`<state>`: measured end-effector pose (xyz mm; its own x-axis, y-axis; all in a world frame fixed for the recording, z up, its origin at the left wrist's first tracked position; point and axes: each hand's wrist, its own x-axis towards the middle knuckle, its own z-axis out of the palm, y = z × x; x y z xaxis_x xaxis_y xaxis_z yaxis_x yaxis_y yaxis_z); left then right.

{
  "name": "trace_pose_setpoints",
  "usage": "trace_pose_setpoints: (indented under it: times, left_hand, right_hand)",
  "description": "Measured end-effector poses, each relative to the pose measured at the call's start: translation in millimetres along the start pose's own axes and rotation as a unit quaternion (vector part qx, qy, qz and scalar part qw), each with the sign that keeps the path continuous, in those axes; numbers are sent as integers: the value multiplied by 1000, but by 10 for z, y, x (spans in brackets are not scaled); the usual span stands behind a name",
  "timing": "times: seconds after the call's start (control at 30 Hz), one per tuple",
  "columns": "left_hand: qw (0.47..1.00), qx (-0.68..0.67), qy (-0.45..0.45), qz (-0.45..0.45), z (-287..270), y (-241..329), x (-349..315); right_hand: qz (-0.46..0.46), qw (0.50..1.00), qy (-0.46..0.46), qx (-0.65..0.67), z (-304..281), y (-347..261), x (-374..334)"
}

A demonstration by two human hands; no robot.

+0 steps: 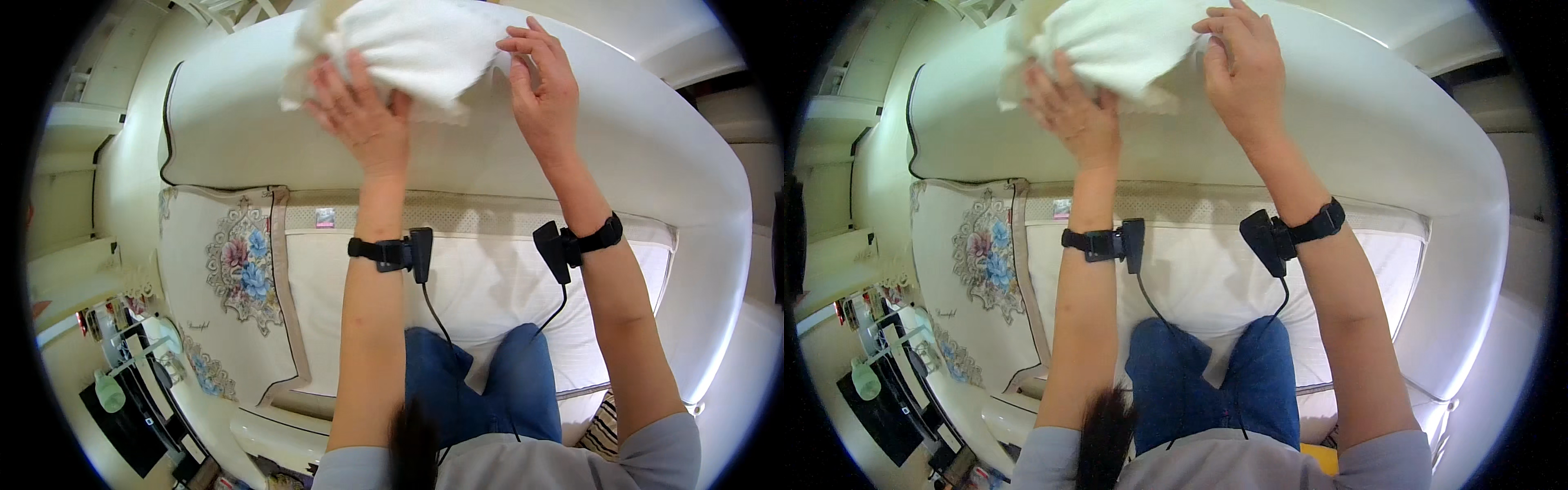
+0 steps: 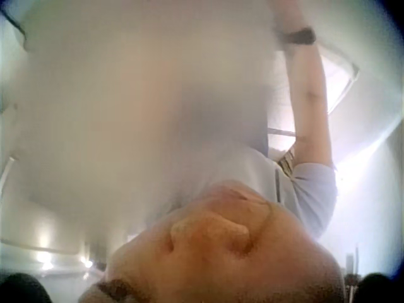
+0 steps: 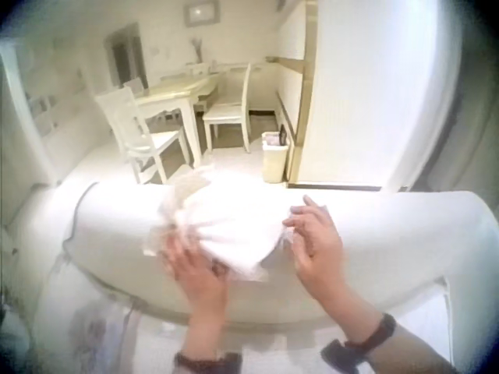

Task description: The person wipes the surface of a white sofa and its headboard using a cloth, relocates several decorative pillows, and smooths out the fabric covers.

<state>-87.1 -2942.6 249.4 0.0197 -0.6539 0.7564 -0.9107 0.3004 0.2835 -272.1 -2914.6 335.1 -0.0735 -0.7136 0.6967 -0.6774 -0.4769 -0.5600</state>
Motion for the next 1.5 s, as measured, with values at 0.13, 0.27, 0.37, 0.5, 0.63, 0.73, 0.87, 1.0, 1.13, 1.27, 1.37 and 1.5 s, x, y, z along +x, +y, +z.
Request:
trace_pose_setpoints:
  times: [0.13,0.27,0.37,0.5,0.63,0.73,0.87,1.0,1.13,1.27,1.37,1.5]
  left_hand:
    - [998,-35,27,-49,-91,-308,-357]
    - [991,-60,-118,-7,-116,-12,-559]
    - [996,5,-57,-62,-111,-555,-430]
    - [989,-24,16,-146,-186,-1266,-142]
    - [987,7,31,-156,-235,-2289,-11]
    - [968,40,59,-240,-201,-2812,104]
    - [851,-241,161,-439,-66,-3163,-102]
    - [881,-172,118,-425,171,-2981,-688]
    - [909,-189,21,-371,450,-1436,-1315]
    - [856,-252,-137,-431,399,118,-1604]
    - [846,-278,-133,-435,548,-94,-2085]
    - [822,-304,-17,-480,571,-733,-1895]
  right_hand:
    - [6,999,-31,-3,300,-230,1]
    - [-49,989,-87,-114,632,-385,91]
    - [-58,984,-86,-145,864,-596,113]
    - [-132,969,-29,-205,931,-230,69]
    - [-158,957,-16,-244,1034,-330,42]
    - [-137,946,-16,-293,1046,-361,74]
    - [-127,947,-26,-295,1069,-363,64]
    - [-141,949,-4,-281,1167,-361,65]
    - [-152,944,5,-292,1128,-291,28]
    - [-151,939,11,-308,1051,-207,31]
    - [-156,945,19,-285,1164,-336,50]
    - [-153,945,18,-288,1135,-310,36]
